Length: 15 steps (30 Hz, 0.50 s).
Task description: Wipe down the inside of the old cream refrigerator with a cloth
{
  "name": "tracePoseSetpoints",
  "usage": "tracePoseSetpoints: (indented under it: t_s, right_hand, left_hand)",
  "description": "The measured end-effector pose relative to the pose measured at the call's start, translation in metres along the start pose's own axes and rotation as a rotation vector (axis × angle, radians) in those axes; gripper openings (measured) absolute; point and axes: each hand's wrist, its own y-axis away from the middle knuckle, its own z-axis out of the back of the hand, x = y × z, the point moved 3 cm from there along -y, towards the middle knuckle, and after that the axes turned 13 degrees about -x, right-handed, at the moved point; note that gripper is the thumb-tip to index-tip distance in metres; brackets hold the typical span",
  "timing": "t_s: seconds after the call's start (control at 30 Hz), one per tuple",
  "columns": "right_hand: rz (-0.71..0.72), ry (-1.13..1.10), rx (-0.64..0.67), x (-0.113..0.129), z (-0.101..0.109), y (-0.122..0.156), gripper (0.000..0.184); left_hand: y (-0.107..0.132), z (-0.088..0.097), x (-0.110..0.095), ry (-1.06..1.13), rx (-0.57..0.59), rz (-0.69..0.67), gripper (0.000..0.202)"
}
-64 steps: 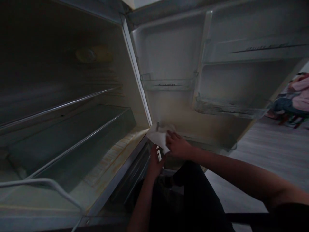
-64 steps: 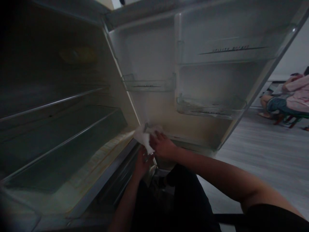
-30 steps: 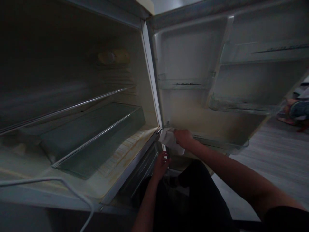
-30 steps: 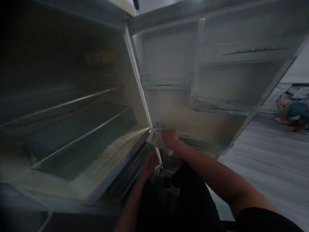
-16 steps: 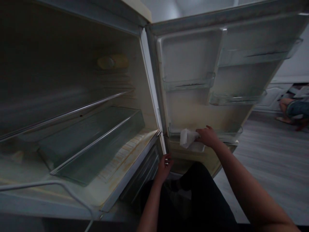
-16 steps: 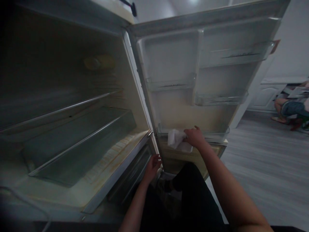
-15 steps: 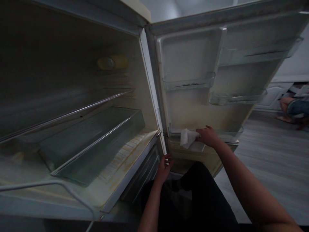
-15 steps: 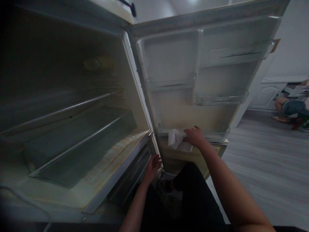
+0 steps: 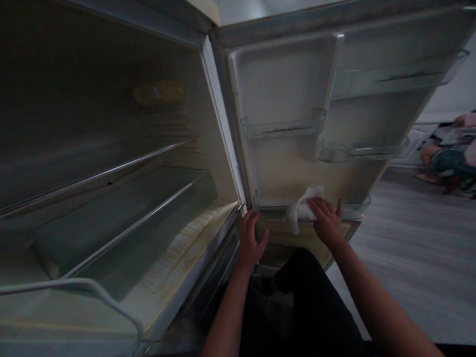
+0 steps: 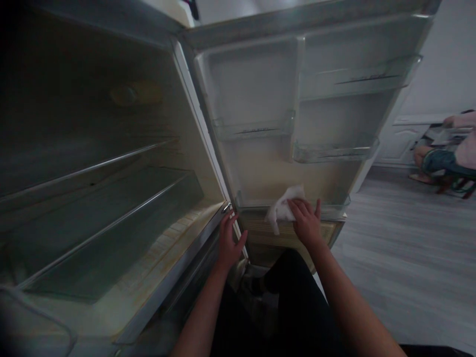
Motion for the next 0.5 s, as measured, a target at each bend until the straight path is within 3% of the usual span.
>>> tracePoseSetpoints:
  t_s: [0.07, 0.17, 0.27, 0.37, 0.43, 0.5]
  right_hand:
    - [-0.054, 0.054, -0.094, -0.016, 0.0, 0.015, 0.064]
    - [-0.189, 0.139, -0.185, -0.058, -0.005, 0.039, 0.061]
    - [-0.379, 0.201, -0.231, -0.107, -0.009, 0.059, 0.055]
    - [-0.636, 0.194, -0.277, -0.14, -0.01, 0.069, 0.05]
    - [-0.802, 0.159, -0.254, -0.15, -0.01, 0.072, 0.047]
    - [-0.907, 0.127, -0.131, -0.151, -0.012, 0.074, 0.049]
  left_hand:
    - [-0.015, -0.007, -0.009, -0.03, 0.044, -0.097, 0.053]
    - [-0.028, -0.021, -0.016, -0.089, 0.144, -0.183, 0.061]
    - [-0.032, -0.034, -0.014, -0.135, 0.235, -0.194, 0.069]
    - [-0.034, -0.043, -0.009, -0.168, 0.257, -0.185, 0.069]
    - [-0.034, -0.046, -0.006, -0.176, 0.239, -0.185, 0.065]
    - [-0.034, -0.047, -0.006, -0.165, 0.207, -0.199, 0.062]
